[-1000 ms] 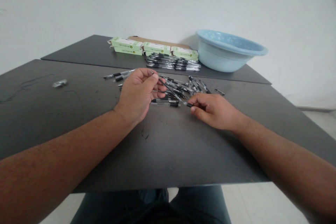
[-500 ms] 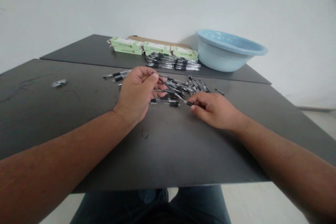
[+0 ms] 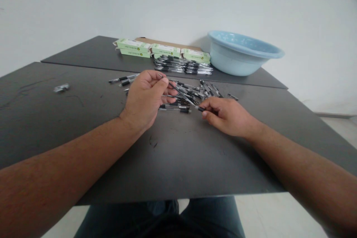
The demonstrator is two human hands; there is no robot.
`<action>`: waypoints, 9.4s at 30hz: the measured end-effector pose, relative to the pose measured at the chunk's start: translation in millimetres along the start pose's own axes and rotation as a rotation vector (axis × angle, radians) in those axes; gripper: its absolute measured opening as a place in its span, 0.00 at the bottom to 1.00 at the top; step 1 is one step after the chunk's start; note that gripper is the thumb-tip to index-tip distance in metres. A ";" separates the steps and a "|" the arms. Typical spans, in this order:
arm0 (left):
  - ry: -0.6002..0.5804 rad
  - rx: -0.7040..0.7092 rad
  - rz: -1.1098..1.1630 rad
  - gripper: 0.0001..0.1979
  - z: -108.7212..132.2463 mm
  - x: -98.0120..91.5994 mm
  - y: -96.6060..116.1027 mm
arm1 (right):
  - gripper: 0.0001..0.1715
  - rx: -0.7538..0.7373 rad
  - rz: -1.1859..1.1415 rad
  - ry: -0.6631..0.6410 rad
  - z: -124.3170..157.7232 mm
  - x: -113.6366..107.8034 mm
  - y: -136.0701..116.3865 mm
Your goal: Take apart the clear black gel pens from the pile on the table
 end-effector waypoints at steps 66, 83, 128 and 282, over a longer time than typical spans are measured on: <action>-0.588 0.281 -0.885 0.02 36.1 49.8 -0.6 | 0.10 -0.068 0.235 0.042 5.6 -19.4 -23.8; -0.622 0.271 -0.888 0.02 37.1 51.7 -2.3 | 0.10 -0.044 0.168 -0.032 2.2 -8.4 -20.5; -0.671 0.276 -0.942 0.04 40.2 53.9 -5.3 | 0.13 -0.052 0.077 -0.107 0.6 5.0 -22.5; -0.477 0.115 -0.740 0.05 32.0 39.8 -13.3 | 0.16 -0.063 0.115 -0.129 1.0 -3.9 -22.4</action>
Point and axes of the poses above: each hand's wrist, its own z-axis away from the middle knuckle, its own x-axis out of the palm, y = z × x, the point moved 10 cm from there along -z, towards the middle knuckle, and after that the axes turned 13 degrees about z, right-handed, at the moved point
